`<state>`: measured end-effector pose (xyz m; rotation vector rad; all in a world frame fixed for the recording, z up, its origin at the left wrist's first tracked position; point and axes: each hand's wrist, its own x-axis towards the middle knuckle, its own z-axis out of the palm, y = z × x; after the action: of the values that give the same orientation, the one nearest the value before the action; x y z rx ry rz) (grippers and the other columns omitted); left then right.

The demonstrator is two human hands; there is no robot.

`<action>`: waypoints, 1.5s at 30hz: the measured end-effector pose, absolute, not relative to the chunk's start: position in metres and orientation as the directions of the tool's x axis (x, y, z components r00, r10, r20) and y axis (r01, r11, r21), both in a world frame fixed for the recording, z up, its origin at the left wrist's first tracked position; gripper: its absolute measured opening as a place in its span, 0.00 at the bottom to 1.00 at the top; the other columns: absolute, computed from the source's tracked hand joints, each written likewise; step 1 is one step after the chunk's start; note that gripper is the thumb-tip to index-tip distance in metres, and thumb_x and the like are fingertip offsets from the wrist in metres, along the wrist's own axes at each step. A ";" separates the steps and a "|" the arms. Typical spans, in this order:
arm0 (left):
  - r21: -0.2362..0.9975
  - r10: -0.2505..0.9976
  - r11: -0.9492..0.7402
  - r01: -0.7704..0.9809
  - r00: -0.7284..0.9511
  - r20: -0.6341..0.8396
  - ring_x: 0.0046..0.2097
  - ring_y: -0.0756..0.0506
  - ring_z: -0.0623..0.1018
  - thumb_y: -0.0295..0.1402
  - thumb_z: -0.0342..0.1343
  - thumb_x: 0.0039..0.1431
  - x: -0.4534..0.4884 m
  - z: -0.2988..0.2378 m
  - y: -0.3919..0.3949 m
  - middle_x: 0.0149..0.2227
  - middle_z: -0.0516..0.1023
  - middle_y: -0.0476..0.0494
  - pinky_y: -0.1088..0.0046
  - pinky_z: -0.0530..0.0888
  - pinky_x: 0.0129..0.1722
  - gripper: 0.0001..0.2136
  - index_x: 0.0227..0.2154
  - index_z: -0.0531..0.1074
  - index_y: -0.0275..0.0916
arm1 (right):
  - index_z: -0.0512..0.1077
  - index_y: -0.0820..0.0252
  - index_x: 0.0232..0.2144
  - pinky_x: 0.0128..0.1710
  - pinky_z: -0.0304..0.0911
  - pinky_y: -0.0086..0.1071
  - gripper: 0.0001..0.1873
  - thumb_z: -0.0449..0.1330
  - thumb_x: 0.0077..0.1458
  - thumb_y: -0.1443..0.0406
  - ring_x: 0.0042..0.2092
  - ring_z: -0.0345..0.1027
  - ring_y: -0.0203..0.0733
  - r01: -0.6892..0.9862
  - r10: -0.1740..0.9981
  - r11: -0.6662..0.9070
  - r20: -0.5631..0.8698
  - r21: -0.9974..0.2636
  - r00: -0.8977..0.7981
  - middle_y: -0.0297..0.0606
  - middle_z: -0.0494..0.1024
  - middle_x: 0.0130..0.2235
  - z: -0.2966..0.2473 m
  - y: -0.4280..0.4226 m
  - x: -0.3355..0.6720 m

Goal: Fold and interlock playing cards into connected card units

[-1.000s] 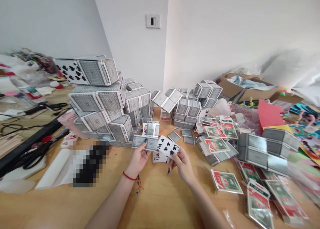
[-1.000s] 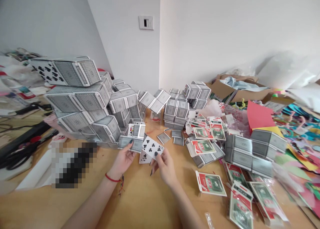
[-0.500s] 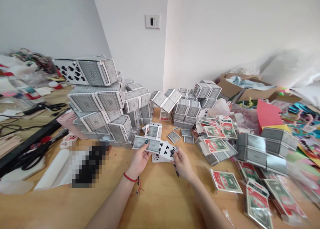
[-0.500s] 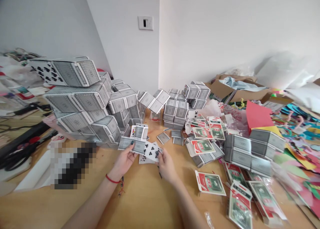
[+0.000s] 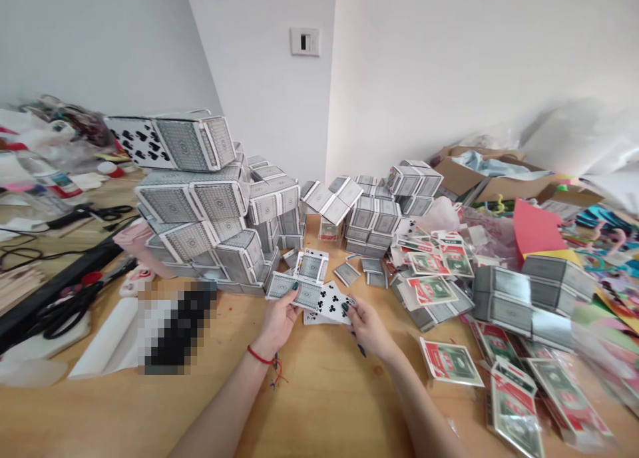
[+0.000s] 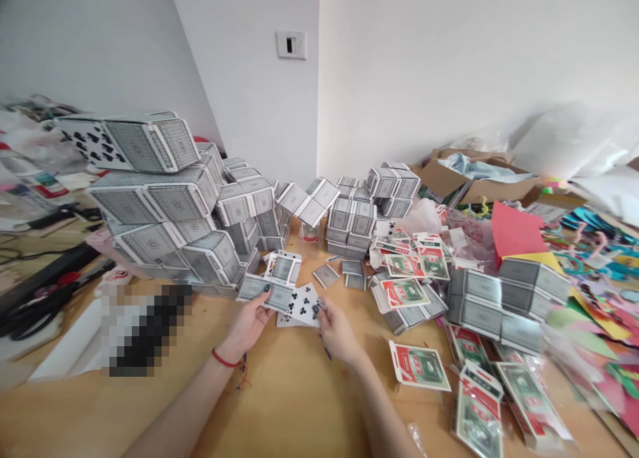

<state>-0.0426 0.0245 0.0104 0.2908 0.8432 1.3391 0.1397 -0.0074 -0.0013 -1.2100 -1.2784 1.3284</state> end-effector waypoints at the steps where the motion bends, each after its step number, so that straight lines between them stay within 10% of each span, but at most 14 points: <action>1: 0.637 0.929 0.253 -0.728 -0.002 -0.371 0.33 0.48 0.77 0.18 0.52 0.48 -0.043 0.011 0.024 0.35 0.77 0.43 0.73 0.75 0.33 0.14 0.38 0.70 0.35 | 0.64 0.60 0.28 0.18 0.54 0.24 0.11 0.54 0.49 0.57 0.20 0.53 0.31 0.042 0.991 -0.049 -0.054 -0.998 -0.119 0.30 0.63 0.22 -0.001 -0.007 0.140; 7: 0.658 0.937 0.233 -0.716 -0.015 -0.349 0.32 0.48 0.77 0.18 0.52 0.47 -0.045 0.011 0.027 0.33 0.78 0.44 0.74 0.74 0.32 0.14 0.37 0.70 0.35 | 0.60 0.61 0.28 0.11 0.51 0.23 0.18 0.51 0.49 0.51 0.13 0.58 0.31 -0.010 0.935 -0.210 -0.198 -0.978 -0.294 0.27 0.65 0.15 0.003 -0.011 0.136; 12: 0.577 0.923 0.300 -0.759 0.079 -0.376 0.36 0.47 0.76 0.21 0.51 0.50 -0.046 0.018 0.027 0.35 0.77 0.42 0.71 0.73 0.38 0.13 0.39 0.70 0.35 | 0.62 0.65 0.29 0.15 0.63 0.25 0.19 0.56 0.46 0.53 0.26 0.72 0.42 -0.088 0.790 -0.371 -0.264 -0.924 -0.553 0.44 0.75 0.28 0.009 -0.017 0.127; 18: 0.472 0.952 0.259 -0.843 0.141 -0.271 0.46 0.44 0.72 0.35 0.47 0.56 -0.051 0.032 0.029 0.43 0.74 0.43 0.62 0.68 0.46 0.14 0.45 0.66 0.43 | 0.59 0.62 0.36 0.16 0.63 0.24 0.20 0.58 0.44 0.56 0.27 0.72 0.40 -0.182 0.698 -0.517 -0.288 -0.837 -0.656 0.43 0.76 0.31 0.002 -0.024 0.104; 27: 0.569 0.940 0.140 -0.810 -0.071 -0.333 0.34 0.48 0.77 0.35 0.47 0.56 -0.044 0.022 0.036 0.34 0.77 0.47 0.70 0.72 0.39 0.13 0.43 0.67 0.42 | 0.57 0.59 0.25 0.08 0.40 0.19 0.17 0.51 0.47 0.51 0.11 0.49 0.25 -0.143 0.886 -0.408 -0.353 -0.902 -0.301 0.24 0.66 0.16 -0.012 -0.035 0.075; 45: 0.572 0.921 0.185 -0.799 -0.062 -0.385 0.30 0.49 0.77 0.35 0.47 0.56 -0.045 0.018 0.037 0.29 0.77 0.47 0.71 0.73 0.36 0.11 0.37 0.70 0.37 | 0.58 0.58 0.25 0.08 0.40 0.19 0.13 0.53 0.45 0.55 0.11 0.48 0.26 -0.076 0.896 -0.410 -0.385 -0.909 -0.221 0.23 0.61 0.14 0.001 -0.033 0.072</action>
<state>-0.0451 0.0368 0.0181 0.1885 0.8115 1.4211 0.0723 -0.0329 0.0014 -1.3063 -1.0392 1.7213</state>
